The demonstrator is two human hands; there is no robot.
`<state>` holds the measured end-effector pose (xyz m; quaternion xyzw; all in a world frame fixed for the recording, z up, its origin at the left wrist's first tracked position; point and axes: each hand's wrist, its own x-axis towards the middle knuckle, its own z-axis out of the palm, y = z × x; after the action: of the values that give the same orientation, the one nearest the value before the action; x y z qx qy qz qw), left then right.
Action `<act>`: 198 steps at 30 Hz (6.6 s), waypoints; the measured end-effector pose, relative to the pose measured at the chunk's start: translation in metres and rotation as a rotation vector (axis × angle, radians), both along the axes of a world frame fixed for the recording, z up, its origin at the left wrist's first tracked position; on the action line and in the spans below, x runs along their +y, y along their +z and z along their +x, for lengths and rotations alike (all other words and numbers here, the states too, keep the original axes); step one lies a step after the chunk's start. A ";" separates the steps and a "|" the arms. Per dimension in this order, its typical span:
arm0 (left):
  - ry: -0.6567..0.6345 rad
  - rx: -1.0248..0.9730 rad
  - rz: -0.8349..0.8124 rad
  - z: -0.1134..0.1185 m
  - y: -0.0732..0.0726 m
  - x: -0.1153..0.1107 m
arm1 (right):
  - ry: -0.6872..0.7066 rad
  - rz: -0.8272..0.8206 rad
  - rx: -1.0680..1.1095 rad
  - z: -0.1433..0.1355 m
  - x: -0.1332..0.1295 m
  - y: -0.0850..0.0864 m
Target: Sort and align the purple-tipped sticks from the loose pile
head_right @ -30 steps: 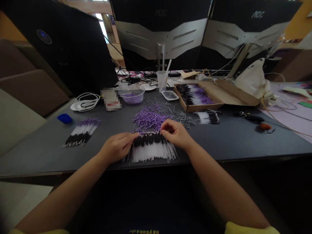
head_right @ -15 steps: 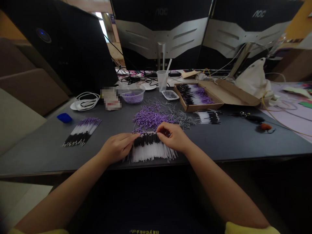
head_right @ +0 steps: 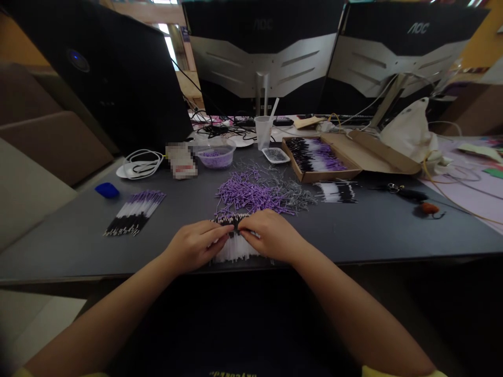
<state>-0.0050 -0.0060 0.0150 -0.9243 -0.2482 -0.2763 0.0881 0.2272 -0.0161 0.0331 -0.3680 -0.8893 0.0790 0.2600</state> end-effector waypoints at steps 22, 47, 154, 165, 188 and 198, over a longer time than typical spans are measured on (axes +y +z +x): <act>0.042 -1.125 -1.107 -0.002 0.011 0.017 | 0.007 -0.365 0.179 -0.003 -0.009 0.012; 0.953 -0.278 -0.526 -0.168 0.061 0.113 | -0.076 -0.392 0.631 0.029 0.026 -0.013; 0.665 0.329 -0.652 -0.039 0.018 0.037 | -0.420 -0.170 0.350 0.050 0.042 -0.035; 0.525 0.007 -0.802 -0.058 0.018 0.052 | -0.382 -0.011 0.276 0.045 0.039 -0.027; 0.201 0.249 -0.117 -0.004 0.005 0.011 | 0.214 -0.699 1.046 -0.006 0.008 -0.016; 0.107 0.119 -0.250 0.000 0.002 0.006 | 0.208 -0.690 1.028 -0.006 0.007 -0.020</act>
<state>-0.0045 0.0002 0.0173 -0.9282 -0.3240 -0.1831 0.0013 0.2214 -0.0087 0.0133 -0.2572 -0.6051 0.5530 0.5117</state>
